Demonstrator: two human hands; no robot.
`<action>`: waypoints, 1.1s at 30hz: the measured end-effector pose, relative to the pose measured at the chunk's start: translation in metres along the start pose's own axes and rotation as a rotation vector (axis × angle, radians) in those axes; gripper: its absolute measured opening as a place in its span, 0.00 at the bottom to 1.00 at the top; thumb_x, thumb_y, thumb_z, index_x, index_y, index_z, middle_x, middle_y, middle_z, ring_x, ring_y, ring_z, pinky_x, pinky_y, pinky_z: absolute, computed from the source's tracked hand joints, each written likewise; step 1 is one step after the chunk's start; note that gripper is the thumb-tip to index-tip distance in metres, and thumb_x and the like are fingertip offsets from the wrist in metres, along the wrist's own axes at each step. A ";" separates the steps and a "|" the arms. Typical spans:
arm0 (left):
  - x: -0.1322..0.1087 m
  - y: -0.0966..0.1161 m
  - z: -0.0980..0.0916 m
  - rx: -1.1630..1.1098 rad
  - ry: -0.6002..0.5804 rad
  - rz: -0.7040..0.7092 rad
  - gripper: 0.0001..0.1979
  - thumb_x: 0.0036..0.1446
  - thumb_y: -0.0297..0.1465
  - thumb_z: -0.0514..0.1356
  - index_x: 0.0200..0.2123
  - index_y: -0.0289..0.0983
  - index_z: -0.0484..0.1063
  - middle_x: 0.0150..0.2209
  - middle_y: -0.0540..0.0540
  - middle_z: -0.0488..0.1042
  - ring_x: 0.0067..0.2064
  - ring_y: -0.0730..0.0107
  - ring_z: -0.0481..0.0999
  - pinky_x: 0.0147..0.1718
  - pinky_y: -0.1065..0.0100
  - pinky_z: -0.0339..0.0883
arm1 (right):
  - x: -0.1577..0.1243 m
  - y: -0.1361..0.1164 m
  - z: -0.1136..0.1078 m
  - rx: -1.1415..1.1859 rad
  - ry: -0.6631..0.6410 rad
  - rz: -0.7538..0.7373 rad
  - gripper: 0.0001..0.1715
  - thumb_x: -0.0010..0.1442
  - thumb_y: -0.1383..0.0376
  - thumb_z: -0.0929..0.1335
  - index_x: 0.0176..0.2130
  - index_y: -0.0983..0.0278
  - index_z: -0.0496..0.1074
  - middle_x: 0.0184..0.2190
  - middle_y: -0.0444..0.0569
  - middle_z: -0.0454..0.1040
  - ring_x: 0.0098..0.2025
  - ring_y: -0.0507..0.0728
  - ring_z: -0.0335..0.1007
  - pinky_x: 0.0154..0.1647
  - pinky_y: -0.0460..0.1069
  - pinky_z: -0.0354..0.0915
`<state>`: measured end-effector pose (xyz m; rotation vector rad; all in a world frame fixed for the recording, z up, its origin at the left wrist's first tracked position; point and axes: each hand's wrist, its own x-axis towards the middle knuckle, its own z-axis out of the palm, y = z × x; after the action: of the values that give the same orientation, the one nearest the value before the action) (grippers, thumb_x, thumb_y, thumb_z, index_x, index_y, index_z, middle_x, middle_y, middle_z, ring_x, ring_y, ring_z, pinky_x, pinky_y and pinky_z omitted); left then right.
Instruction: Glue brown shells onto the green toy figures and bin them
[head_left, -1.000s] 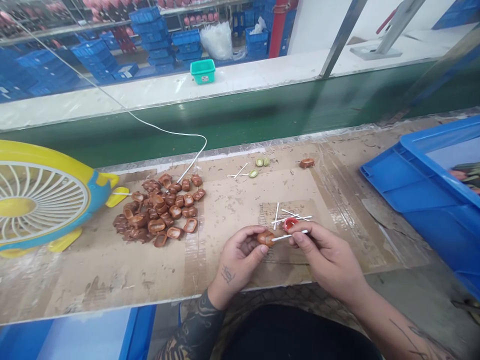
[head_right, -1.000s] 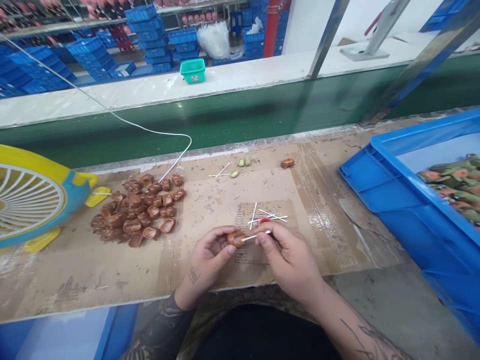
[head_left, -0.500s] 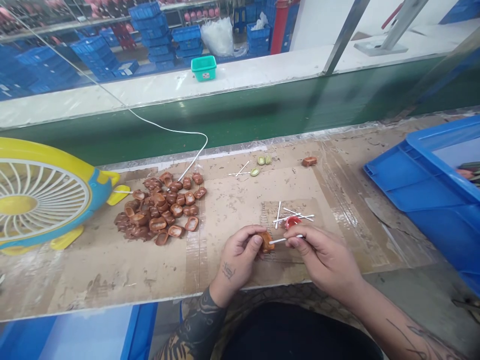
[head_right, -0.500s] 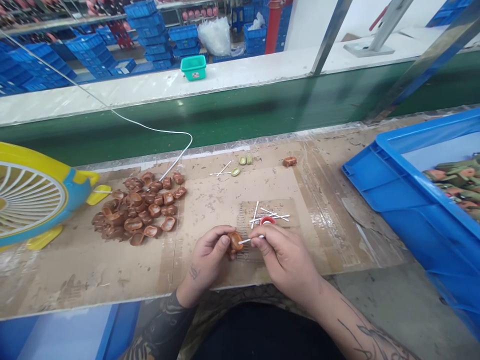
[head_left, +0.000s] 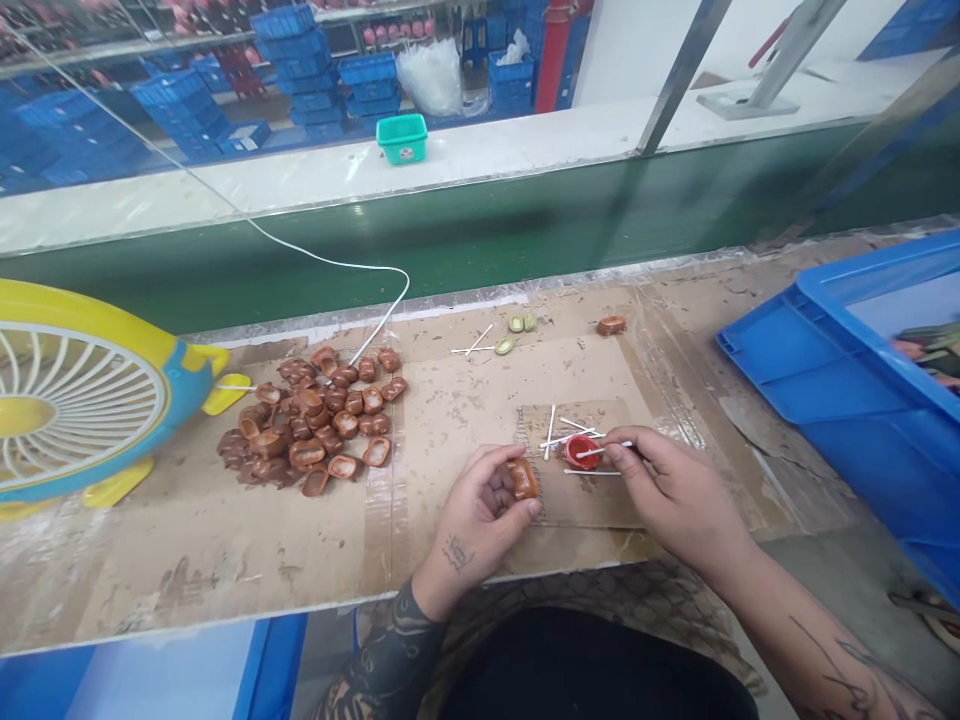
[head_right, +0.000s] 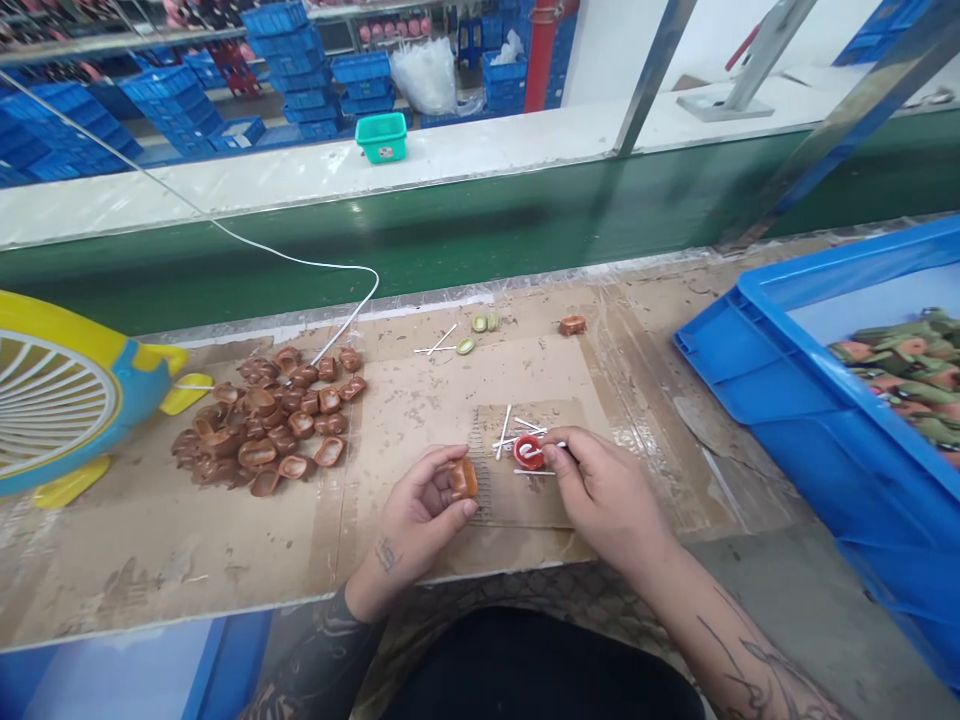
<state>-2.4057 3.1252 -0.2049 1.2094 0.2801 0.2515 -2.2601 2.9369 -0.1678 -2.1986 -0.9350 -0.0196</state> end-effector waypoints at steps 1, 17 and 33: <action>0.000 -0.001 0.000 -0.025 -0.003 -0.018 0.24 0.57 0.27 0.72 0.56 0.42 0.73 0.45 0.46 0.72 0.41 0.73 0.75 0.39 0.73 0.70 | 0.000 0.001 0.002 -0.016 -0.006 -0.006 0.10 0.72 0.62 0.64 0.41 0.58 0.75 0.34 0.43 0.81 0.35 0.56 0.78 0.36 0.49 0.67; 0.000 0.000 -0.002 -0.016 -0.027 -0.009 0.24 0.56 0.30 0.73 0.56 0.43 0.77 0.51 0.43 0.80 0.49 0.67 0.79 0.51 0.67 0.73 | -0.010 -0.034 0.002 0.548 -0.007 0.193 0.11 0.72 0.56 0.67 0.39 0.58 0.76 0.31 0.42 0.77 0.34 0.52 0.74 0.39 0.45 0.69; -0.001 0.008 -0.004 0.065 -0.001 -0.085 0.27 0.55 0.42 0.73 0.56 0.37 0.79 0.49 0.38 0.83 0.48 0.59 0.81 0.48 0.63 0.75 | -0.006 -0.036 0.015 0.483 -0.065 0.108 0.11 0.74 0.60 0.64 0.40 0.58 0.74 0.33 0.41 0.76 0.36 0.51 0.73 0.41 0.46 0.66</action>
<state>-2.4081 3.1309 -0.1987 1.2588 0.3405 0.1688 -2.2909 2.9591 -0.1579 -1.8022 -0.7591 0.3007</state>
